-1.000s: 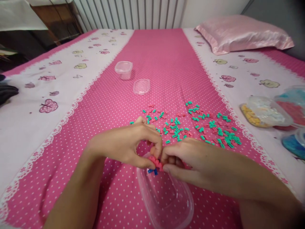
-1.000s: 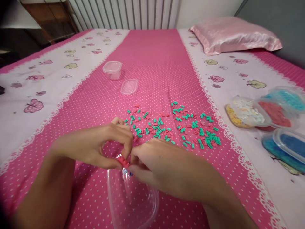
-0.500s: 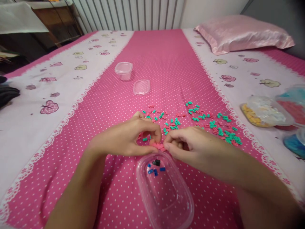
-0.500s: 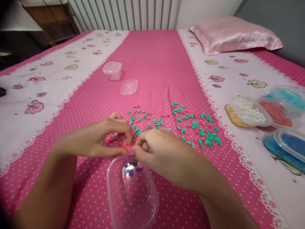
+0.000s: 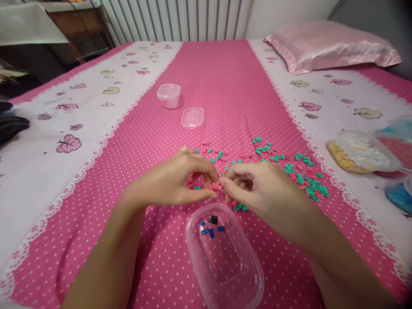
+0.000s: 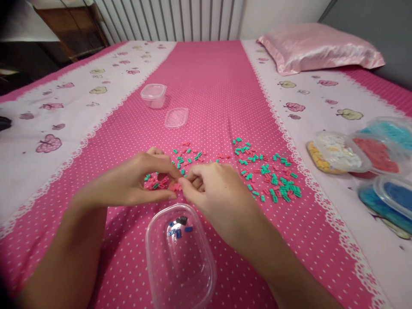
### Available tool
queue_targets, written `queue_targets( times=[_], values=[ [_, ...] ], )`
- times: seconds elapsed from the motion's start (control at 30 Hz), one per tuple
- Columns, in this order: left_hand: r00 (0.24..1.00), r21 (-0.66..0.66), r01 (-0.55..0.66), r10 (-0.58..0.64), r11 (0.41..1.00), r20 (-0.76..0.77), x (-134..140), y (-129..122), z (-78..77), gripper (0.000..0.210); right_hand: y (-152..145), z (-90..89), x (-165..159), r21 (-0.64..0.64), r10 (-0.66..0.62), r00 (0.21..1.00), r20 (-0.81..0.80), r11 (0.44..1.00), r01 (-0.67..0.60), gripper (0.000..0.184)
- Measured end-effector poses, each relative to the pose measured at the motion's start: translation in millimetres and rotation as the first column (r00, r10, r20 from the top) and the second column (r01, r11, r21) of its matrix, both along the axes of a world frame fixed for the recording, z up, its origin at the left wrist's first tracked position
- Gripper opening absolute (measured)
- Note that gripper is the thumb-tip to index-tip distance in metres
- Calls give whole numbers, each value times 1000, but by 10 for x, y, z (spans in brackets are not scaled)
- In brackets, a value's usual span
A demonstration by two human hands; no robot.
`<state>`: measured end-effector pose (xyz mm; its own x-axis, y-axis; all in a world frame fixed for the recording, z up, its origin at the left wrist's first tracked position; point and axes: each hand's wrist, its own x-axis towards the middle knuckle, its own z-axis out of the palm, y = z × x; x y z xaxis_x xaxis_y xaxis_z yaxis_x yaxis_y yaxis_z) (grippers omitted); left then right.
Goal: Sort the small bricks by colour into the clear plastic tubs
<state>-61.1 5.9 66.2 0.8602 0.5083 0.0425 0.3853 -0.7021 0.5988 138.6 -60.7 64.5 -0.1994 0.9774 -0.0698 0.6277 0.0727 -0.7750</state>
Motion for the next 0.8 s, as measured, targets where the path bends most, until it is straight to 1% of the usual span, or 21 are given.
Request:
queue_targets(
  times=[0.17, 0.33, 0.43, 0.57, 0.67, 0.8],
  values=[
    [1000, 31, -12, 12, 999, 1, 17, -3, -22, 17, 4, -5, -17, -68, -24, 994, -106, 998, 17, 18],
    [1000, 76, -21, 22, 997, -20, 10, 3, -39, 17, 0, -33, -26, -91, -14, 986, -165, 996, -1, 15],
    [1000, 98, -24, 25, 995, -11, 8, 11, -47, 19, -14, -50, -32, -71, -14, 990, -143, 998, 4, 13],
    [1000, 105, -19, 18, 994, 10, 16, 12, -56, 20, -32, -78, -46, -26, -37, 988, -147, 999, 34, 4],
    [1000, 106, -16, 15, 994, 15, 16, 9, -57, 20, -35, -93, -49, -30, -11, 985, -173, 1000, 6, 6],
    [1000, 106, -24, 24, 994, -1, 4, 15, -57, 23, -30, -92, -40, -7, 38, 986, -161, 999, -39, 11]
  ],
)
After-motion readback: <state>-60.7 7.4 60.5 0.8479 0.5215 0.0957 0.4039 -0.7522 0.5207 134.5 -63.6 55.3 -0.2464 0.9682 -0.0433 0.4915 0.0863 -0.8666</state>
